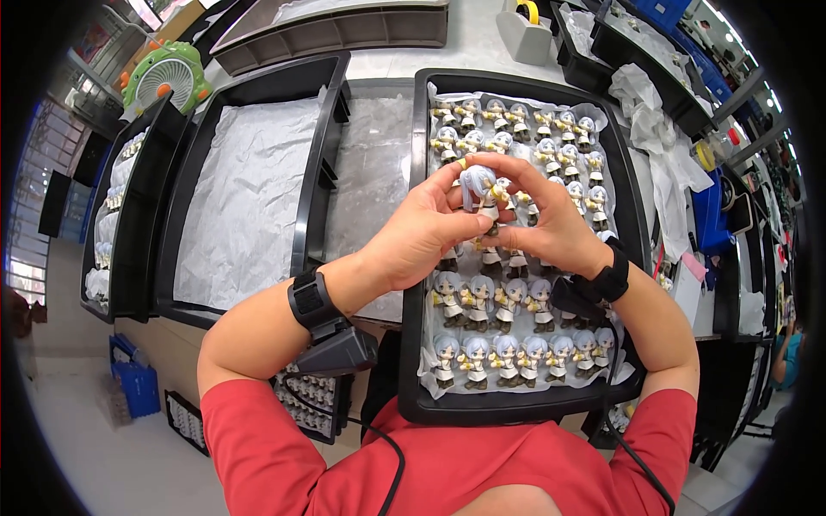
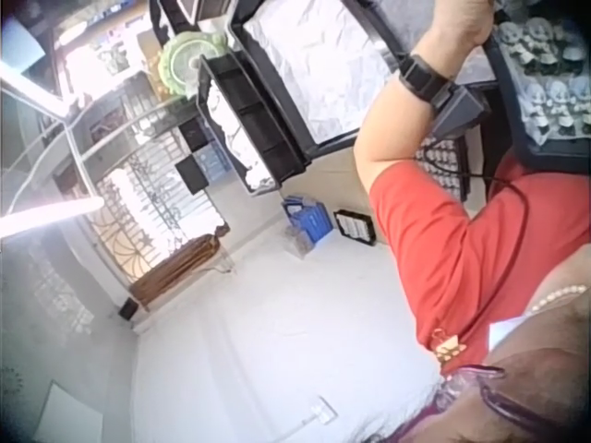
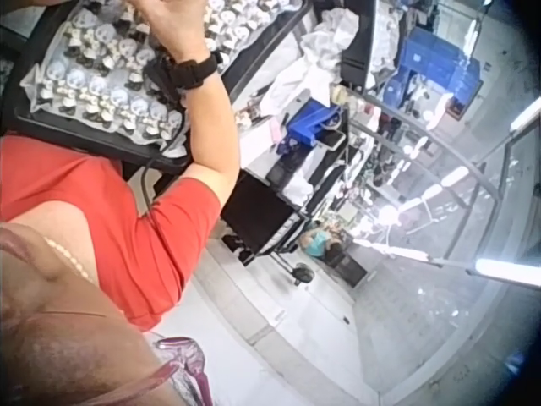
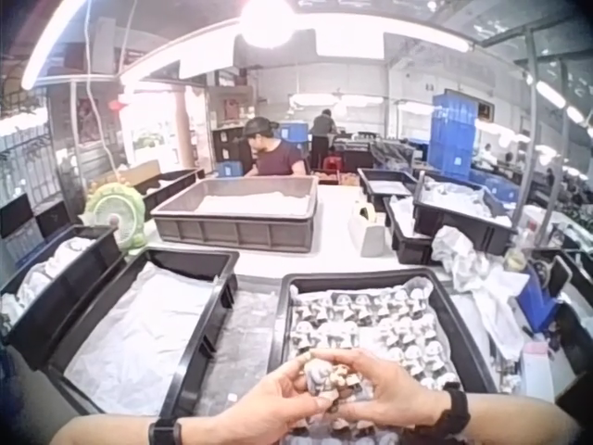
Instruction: The person is assembling electronic components, specifically attaching small pieces to larger metal and plastic assemblies and placing them into a tray.
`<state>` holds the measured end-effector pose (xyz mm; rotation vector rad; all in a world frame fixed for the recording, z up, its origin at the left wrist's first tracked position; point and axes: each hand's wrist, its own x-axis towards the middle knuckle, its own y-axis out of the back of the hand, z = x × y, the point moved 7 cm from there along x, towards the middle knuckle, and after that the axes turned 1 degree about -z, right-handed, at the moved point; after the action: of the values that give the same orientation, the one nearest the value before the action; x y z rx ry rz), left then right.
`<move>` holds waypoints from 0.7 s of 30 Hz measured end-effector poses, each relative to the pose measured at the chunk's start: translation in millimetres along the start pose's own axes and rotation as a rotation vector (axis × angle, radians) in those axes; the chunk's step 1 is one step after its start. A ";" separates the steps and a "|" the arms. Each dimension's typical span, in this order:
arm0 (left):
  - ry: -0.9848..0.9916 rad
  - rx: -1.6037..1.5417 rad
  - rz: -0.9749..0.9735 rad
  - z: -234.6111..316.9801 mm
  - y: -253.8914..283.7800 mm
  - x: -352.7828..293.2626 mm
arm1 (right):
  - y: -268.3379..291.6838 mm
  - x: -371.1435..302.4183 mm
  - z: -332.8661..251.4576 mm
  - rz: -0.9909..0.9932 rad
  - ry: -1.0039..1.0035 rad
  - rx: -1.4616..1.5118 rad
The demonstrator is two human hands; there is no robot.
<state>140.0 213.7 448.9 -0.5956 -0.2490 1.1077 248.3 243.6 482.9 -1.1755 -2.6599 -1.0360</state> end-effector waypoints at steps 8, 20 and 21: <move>-0.003 -0.043 -0.011 0.1 -0.4 1.2 | -1.8 -0.5 4.1 0.018 -0.028 0.127; -0.036 -0.003 -0.013 -0.5 0.5 0.6 | -1.8 -0.1 4.5 0.003 -0.031 0.137; -0.018 -0.017 -0.010 0.0 0.3 0.8 | -2.1 0.1 5.2 0.003 -0.036 0.129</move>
<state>140.1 214.5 448.6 -0.5996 -0.2767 1.1029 247.8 245.7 477.8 -1.1830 -2.7046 -0.8356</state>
